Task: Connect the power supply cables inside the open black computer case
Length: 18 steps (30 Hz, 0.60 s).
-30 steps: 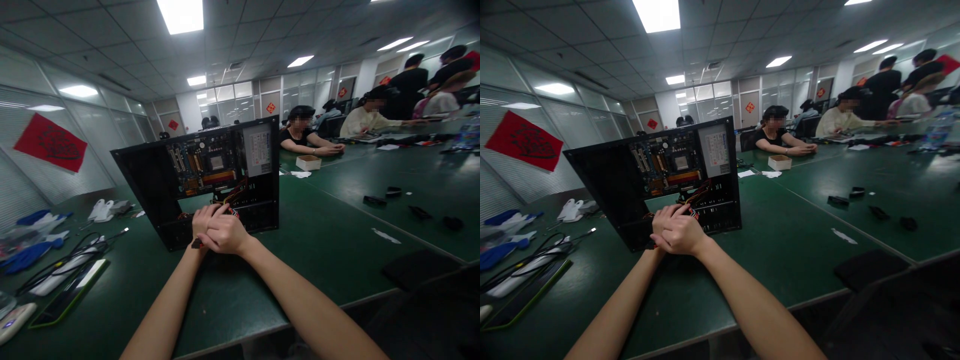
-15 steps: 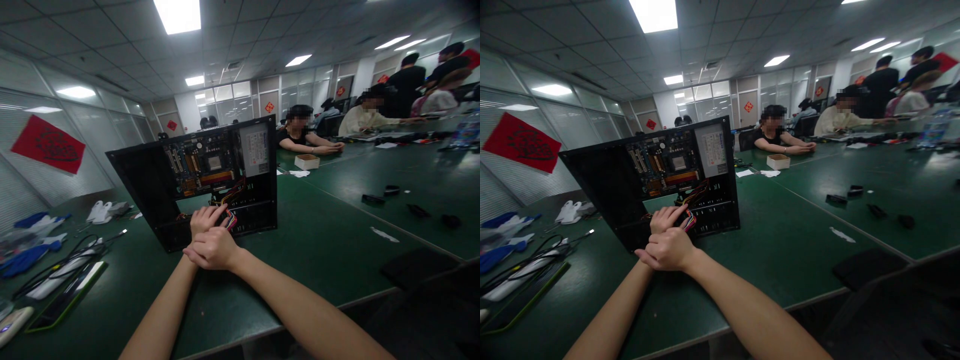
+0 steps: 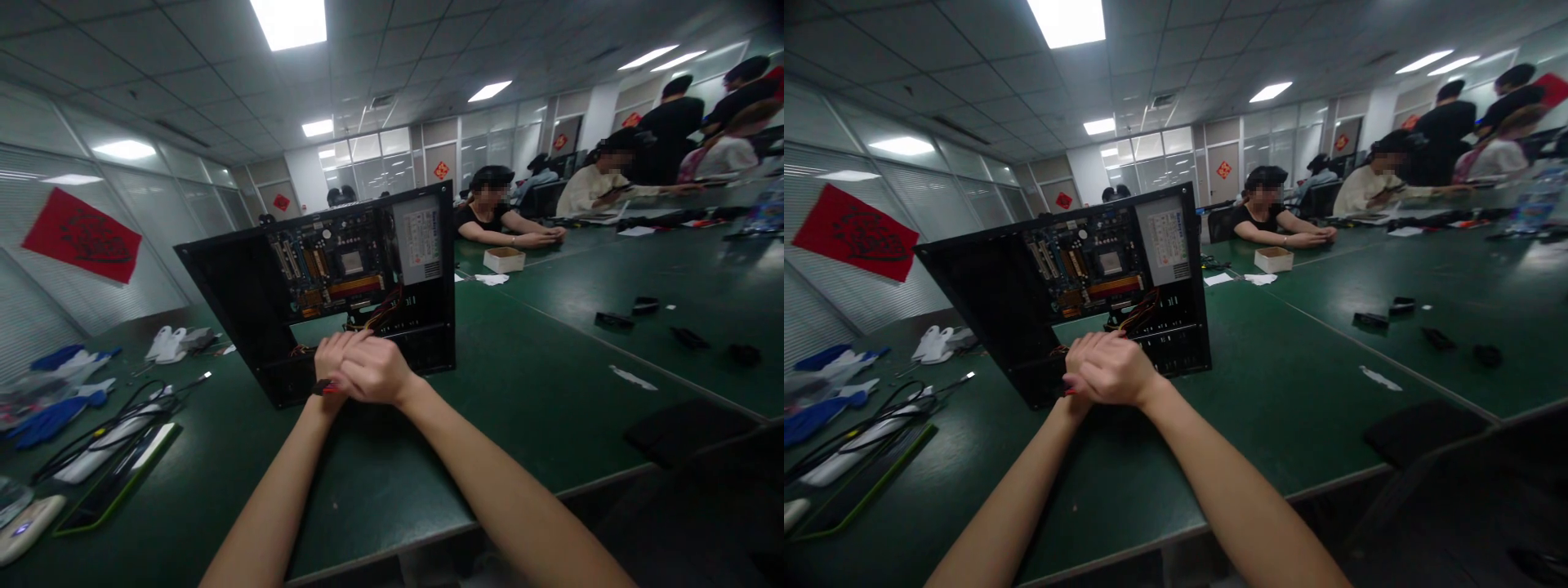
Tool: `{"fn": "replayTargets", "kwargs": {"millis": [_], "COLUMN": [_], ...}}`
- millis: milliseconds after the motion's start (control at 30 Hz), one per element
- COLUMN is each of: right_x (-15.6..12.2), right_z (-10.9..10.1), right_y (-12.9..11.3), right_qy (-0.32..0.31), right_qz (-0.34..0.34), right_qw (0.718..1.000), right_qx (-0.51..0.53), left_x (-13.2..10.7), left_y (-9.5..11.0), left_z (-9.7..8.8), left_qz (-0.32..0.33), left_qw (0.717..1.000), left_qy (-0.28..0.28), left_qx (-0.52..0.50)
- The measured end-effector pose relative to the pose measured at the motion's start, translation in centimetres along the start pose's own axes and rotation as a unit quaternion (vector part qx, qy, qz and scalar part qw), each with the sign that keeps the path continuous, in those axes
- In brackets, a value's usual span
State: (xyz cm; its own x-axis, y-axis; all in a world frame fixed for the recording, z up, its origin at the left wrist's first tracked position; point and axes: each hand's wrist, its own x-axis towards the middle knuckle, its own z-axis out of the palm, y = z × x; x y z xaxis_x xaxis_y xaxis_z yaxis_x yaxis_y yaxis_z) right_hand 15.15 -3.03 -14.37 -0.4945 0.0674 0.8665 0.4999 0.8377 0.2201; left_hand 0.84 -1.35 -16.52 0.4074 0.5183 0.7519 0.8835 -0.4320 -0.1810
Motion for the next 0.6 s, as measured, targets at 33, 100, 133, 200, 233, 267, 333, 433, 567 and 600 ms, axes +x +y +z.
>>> {"fn": "replayTargets", "kwargs": {"millis": [33, 100, 133, 200, 233, 267, 333, 433, 567, 600], "right_x": [-0.2, -0.8, -1.2, -1.7, -2.0, -2.2, -2.4, -2.3, -2.1, -2.1], "right_z": [-0.2, -0.5, -0.5, -0.4, -0.2, 0.0, 0.3, 0.3, 0.1, 0.0], "right_y": [1.1, 3.0, 3.8, 4.8, 5.1, 5.2, 5.1, 4.9, 4.9, 4.9], "right_qy": [0.022, 0.039, 0.03, -0.013, -0.042, -0.071, -0.117, -0.145, -0.148, -0.147], "right_qz": [0.03, 0.106, 0.151, 0.225, 0.252, 0.27, 0.292, 0.303, 0.3, 0.296], "right_qw": [0.999, 0.992, 0.985, 0.969, 0.962, 0.955, 0.944, 0.935, 0.937, 0.938], "right_qx": [-0.02, -0.064, -0.082, -0.099, -0.1, -0.1, -0.103, -0.111, -0.101, -0.099], "left_x": [0.0, 0.2, 0.2, 0.3, 0.3, 0.2, 0.1, -0.1, 0.0, 0.0], "left_y": [0.0, 0.0, -0.1, -0.3, -0.4, -0.5, -0.7, -0.7, -0.2, 0.0], "left_z": [0.1, 0.2, 0.3, 0.5, 0.5, 0.6, 0.5, 0.1, -0.4, -0.5], "left_qz": [0.004, 0.013, 0.019, 0.032, 0.039, 0.045, 0.049, 0.039, 0.023, 0.022], "left_qw": [1.0, 0.999, 0.999, 0.998, 0.998, 0.997, 0.996, 0.998, 0.999, 0.999], "left_qy": [0.006, 0.021, 0.029, 0.039, 0.044, 0.05, 0.056, 0.038, 0.022, 0.022], "left_qx": [0.007, 0.023, 0.029, 0.032, 0.033, 0.036, 0.042, 0.035, 0.026, 0.028]}}
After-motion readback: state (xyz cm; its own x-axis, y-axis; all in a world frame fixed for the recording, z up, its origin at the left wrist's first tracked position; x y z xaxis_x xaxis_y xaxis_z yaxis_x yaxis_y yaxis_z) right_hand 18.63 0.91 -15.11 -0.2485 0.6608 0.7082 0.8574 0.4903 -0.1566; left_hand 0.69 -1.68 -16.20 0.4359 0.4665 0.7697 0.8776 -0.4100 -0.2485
